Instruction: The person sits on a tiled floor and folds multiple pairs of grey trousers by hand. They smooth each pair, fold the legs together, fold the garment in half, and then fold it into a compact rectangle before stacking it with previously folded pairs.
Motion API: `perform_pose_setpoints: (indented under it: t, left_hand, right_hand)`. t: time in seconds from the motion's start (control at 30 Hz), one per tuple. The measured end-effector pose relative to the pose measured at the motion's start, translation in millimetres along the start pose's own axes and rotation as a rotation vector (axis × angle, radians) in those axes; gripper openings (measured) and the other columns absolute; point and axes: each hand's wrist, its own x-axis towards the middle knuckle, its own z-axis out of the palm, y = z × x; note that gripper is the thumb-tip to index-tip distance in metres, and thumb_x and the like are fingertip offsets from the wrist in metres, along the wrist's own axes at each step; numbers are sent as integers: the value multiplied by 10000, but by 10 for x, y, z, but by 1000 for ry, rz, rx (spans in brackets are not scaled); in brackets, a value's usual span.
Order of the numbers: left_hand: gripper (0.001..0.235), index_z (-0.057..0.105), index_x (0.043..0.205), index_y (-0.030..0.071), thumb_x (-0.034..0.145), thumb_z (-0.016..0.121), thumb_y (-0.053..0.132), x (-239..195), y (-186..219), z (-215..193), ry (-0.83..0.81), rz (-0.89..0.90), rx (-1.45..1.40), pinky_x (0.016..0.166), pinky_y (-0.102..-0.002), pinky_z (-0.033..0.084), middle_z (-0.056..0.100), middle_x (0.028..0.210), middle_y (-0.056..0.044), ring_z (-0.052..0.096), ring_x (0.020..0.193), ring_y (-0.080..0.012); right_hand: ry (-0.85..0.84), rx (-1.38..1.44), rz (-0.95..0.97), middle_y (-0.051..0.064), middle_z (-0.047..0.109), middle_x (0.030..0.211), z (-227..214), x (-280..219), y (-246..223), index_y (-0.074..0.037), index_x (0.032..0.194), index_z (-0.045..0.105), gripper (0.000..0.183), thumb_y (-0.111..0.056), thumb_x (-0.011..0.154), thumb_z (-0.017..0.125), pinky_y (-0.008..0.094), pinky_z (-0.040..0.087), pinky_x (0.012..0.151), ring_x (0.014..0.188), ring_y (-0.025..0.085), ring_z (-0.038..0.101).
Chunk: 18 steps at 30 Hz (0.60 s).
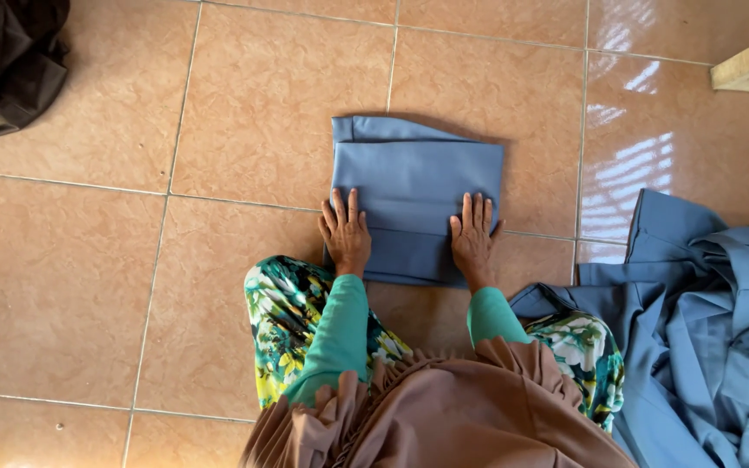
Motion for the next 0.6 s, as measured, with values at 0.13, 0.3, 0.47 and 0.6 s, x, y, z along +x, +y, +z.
perform_pose_setpoints:
  t: [0.13,0.3,0.47,0.6]
  left_hand:
    - [702,236,1638,286,1016,561,278,2,-64,343,-250,-250,-221,1073,-544,448,286,1653,-87,378,1454,-347]
    - [1146,137,1568,-15,791,833,460,-72,-177,635,-362,-521,-374,1039,-574,398,341,1421,-291,386,1311,-473]
    - [1094,393,1376,-115,614,929,459,-15,-384,822,-498,-485,-531,973,-506,519,594,1227,-301,614,1168,-432]
    - [875,646,1318,-55,579,1001,251,-61,-324,-141,-647,-722,-1100,854,-576,584,688,1208,-285,669,1122,-466]
  right_hand:
    - [-11,17,19,130,182,1712,-96,-58,-81,-212,1667,200,649,-552,1116,230,708,178,1188,1573,339,157]
    - [-62,166,-236,190,178,1703,-413,-656,-297,-231,1646,268,930,-736,905,518,723,114,1178,1564,389,170]
    - [-202,91,-294,195,124,1710,-376,-1034,-272,-245,1664,186,1163,-853,749,569,753,20,1166,1577,393,74]
    - [-227,113,-309,188,52,1720,-402,-1002,-157,-249,1672,132,1255,-851,694,639,735,-11,1171,1578,384,28]
